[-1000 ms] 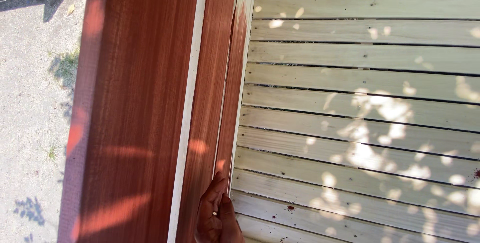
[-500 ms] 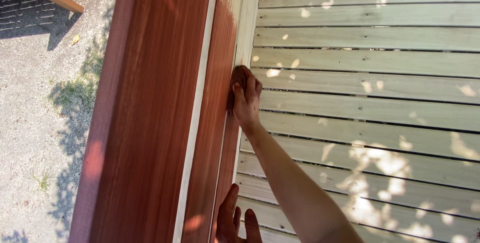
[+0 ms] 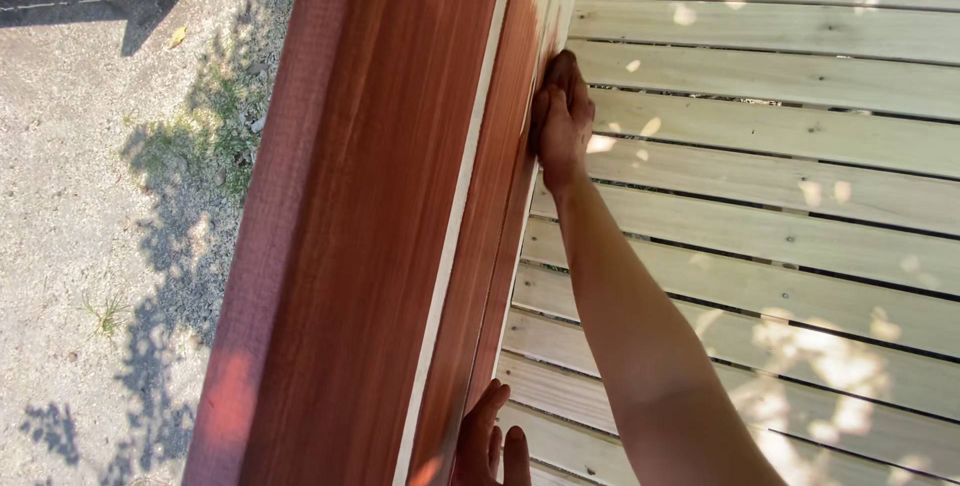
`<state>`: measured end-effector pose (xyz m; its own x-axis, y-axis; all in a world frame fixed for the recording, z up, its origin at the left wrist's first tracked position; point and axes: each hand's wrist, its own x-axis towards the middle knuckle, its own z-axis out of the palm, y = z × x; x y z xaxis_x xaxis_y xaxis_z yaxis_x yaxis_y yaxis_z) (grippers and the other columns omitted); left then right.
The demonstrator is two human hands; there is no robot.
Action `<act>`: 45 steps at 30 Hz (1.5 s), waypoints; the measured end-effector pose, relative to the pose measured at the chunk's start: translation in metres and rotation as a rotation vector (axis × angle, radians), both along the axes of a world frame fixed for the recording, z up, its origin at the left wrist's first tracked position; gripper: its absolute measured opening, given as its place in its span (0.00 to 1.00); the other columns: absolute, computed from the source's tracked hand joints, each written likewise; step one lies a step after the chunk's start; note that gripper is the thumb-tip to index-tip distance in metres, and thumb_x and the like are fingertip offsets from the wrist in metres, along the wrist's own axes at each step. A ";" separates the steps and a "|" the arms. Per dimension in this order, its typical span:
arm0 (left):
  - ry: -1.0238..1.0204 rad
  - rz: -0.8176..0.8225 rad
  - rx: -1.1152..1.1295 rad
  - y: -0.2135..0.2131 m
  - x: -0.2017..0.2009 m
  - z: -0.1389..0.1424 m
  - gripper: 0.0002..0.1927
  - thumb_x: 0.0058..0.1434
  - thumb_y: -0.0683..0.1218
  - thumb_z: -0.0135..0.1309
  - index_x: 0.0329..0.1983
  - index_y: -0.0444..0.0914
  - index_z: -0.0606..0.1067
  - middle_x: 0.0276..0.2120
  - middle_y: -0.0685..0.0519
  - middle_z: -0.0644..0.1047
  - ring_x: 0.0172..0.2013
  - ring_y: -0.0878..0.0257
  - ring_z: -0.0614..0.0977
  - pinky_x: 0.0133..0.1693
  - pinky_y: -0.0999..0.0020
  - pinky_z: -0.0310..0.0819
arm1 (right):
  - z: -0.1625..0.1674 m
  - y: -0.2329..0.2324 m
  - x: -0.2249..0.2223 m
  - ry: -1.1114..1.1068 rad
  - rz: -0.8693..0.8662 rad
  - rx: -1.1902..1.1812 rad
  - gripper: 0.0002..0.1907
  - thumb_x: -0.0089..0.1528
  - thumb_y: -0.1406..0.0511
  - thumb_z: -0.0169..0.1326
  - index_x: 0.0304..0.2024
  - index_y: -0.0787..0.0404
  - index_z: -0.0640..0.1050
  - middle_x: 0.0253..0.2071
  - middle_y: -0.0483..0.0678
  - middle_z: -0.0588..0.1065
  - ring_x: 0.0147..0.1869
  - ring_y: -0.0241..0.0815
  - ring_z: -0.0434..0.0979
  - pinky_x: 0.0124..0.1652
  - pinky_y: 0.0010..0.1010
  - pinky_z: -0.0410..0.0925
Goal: The person dips a cloth into a container of reddish-brown wood stain and rubs it by hand onto the frame rails and edges of an unfinished slatted wooden bench, working along the top rail, corners, and side edges to coat the bare wood.
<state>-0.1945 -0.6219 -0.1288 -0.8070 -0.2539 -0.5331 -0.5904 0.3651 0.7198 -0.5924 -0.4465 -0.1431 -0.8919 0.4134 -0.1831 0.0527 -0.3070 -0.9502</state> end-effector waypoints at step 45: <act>0.449 -0.146 -0.011 0.061 -0.046 0.167 0.31 0.73 0.53 0.37 0.74 0.30 0.58 0.74 0.39 0.60 0.75 0.47 0.56 0.70 0.52 0.49 | 0.027 -0.100 0.281 0.080 0.103 0.392 0.30 0.70 0.65 0.43 0.76 0.60 0.60 0.80 0.49 0.56 0.80 0.56 0.54 0.75 0.44 0.52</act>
